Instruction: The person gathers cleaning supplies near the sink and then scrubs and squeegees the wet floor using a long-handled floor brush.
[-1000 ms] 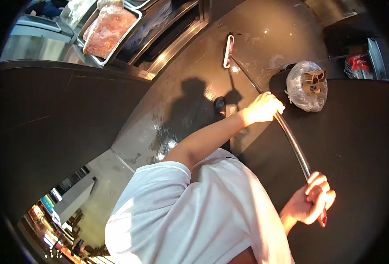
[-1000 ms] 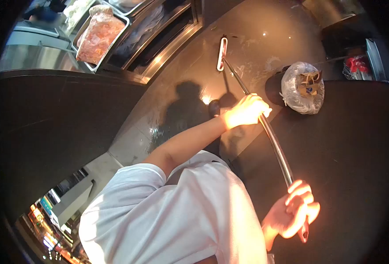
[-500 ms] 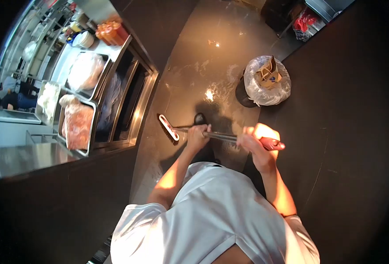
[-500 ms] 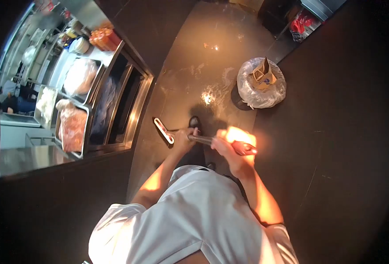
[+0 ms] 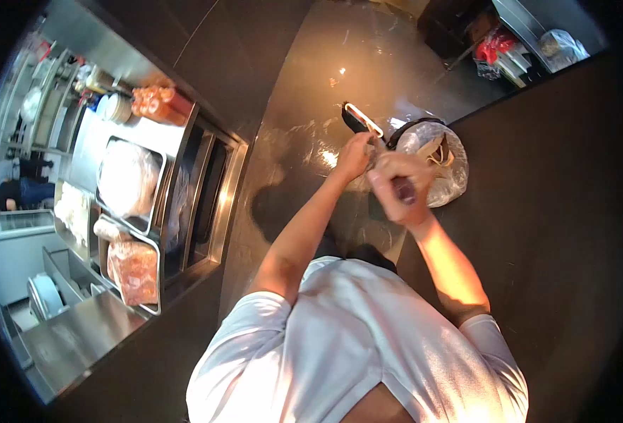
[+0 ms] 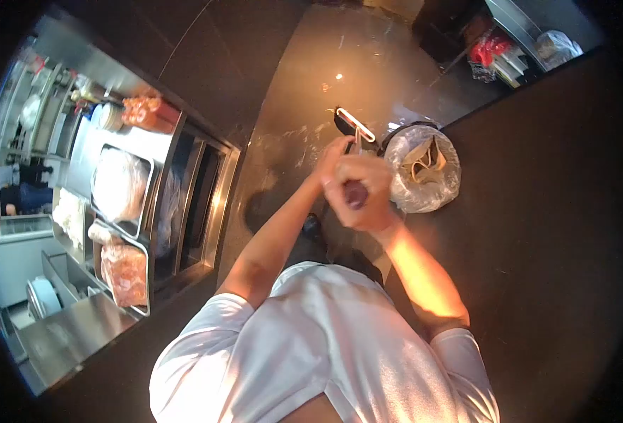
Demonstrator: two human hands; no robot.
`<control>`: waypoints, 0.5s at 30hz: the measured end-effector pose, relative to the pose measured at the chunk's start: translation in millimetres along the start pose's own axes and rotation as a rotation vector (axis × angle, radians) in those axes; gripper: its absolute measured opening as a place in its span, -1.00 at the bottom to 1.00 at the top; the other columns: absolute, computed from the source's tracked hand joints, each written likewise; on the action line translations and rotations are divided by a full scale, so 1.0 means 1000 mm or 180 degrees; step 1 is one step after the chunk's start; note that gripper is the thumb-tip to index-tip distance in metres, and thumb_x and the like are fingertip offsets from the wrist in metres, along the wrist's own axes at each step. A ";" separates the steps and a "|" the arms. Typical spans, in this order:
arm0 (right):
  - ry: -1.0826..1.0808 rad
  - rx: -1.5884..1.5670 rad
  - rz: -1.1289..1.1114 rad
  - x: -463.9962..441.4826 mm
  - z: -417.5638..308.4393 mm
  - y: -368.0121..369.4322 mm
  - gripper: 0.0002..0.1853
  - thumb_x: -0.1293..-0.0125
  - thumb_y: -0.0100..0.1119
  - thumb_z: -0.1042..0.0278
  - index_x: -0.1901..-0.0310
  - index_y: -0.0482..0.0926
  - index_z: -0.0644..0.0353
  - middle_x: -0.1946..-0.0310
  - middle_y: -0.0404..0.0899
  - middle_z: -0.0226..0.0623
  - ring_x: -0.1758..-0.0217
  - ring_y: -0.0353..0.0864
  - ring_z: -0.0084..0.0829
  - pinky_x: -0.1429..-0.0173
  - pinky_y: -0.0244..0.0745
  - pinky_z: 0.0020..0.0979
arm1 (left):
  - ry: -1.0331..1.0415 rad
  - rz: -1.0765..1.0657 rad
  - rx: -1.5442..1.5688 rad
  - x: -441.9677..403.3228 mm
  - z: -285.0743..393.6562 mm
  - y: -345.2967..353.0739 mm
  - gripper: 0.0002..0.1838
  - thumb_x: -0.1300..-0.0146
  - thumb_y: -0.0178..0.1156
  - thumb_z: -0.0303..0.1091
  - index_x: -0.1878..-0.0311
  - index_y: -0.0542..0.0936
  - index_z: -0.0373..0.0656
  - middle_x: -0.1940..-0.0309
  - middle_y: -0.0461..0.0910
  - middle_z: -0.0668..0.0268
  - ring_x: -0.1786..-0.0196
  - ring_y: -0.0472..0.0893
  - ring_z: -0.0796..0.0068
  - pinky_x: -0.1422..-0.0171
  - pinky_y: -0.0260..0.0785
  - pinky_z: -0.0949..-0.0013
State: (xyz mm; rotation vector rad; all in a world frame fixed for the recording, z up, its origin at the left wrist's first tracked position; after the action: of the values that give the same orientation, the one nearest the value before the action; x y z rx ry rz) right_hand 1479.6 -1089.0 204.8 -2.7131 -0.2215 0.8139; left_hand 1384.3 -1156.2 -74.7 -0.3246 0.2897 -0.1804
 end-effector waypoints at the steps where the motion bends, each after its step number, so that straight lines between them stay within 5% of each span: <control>1: -0.0014 -0.0022 0.0182 -0.011 -0.003 -0.019 -0.75 -0.19 0.24 0.62 0.55 0.38 0.22 0.65 0.41 -0.36 0.62 0.40 -0.49 0.48 0.23 -0.41 | -0.0110 0.0130 -0.0213 -0.005 0.031 -0.014 -0.64 -0.26 0.32 -0.34 -0.12 0.62 -0.15 -0.05 0.66 0.09 -0.23 0.58 0.06 -0.29 0.41 0.23; 2: -0.0123 -0.0380 0.0469 -0.023 -0.009 -0.037 -0.75 -0.19 0.23 0.65 0.54 0.38 0.22 0.64 0.42 -0.38 0.60 0.40 -0.50 0.47 0.23 -0.42 | -0.0119 0.0221 -0.0186 -0.007 0.049 -0.029 -0.53 -0.26 0.32 -0.34 -0.24 0.56 -0.19 -0.08 0.67 0.07 -0.25 0.60 0.09 -0.32 0.42 0.23; 8: -0.0446 -0.1504 0.1577 -0.076 -0.045 -0.112 -0.78 -0.22 0.13 0.68 0.48 0.32 0.21 0.61 0.35 -0.31 0.53 0.40 -0.41 0.36 0.36 -0.37 | -0.0954 0.0413 0.0896 -0.030 0.080 -0.108 -0.74 -0.46 0.19 -0.36 -0.11 0.65 -0.24 -0.04 0.69 0.24 -0.14 0.62 0.47 -0.29 0.41 0.36; 11: -0.0205 -0.0897 0.2006 -0.105 -0.043 -0.115 -0.80 -0.37 -0.01 0.46 0.44 0.27 0.09 0.69 0.09 -0.49 0.56 0.14 -0.51 0.38 0.14 -0.38 | -0.0035 0.0631 0.0359 -0.085 0.155 -0.160 -0.72 -0.52 0.08 -0.32 -0.07 0.67 -0.27 -0.03 0.68 0.24 -0.12 0.62 0.45 -0.28 0.39 0.38; 14: -0.0329 -0.1521 0.1983 -0.131 -0.016 -0.100 -0.82 -0.30 0.23 0.66 0.29 0.43 0.19 0.41 0.54 -0.28 0.40 0.49 -0.52 0.30 0.44 -0.44 | 0.0863 0.0843 -0.0174 -0.134 0.235 -0.196 -0.70 -0.36 0.11 -0.46 -0.09 0.65 -0.30 -0.09 0.66 0.09 -0.22 0.61 0.19 -0.35 0.36 0.26; 15: -0.0269 -0.1611 0.1920 -0.141 -0.007 -0.095 -0.83 -0.31 0.23 0.63 0.27 0.43 0.16 0.38 0.53 -0.32 0.38 0.48 -0.54 0.27 0.44 -0.45 | 0.1154 0.0782 -0.0271 -0.146 0.256 -0.203 -0.64 -0.31 0.09 -0.42 -0.11 0.64 -0.33 -0.12 0.65 0.07 -0.25 0.59 0.15 -0.39 0.34 0.20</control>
State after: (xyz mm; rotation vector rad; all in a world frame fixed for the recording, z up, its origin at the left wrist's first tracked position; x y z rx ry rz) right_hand 1360.8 -1033.9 313.3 -3.2759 0.4643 1.1588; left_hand 1299.9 -1239.7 262.6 -0.3371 0.6931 0.0174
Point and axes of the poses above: each hand's wrist, its own x-axis away from the middle knuckle, its own y-axis out of the palm, z = x × y, the point moved 3 cm from there along -x, towards the middle knuckle
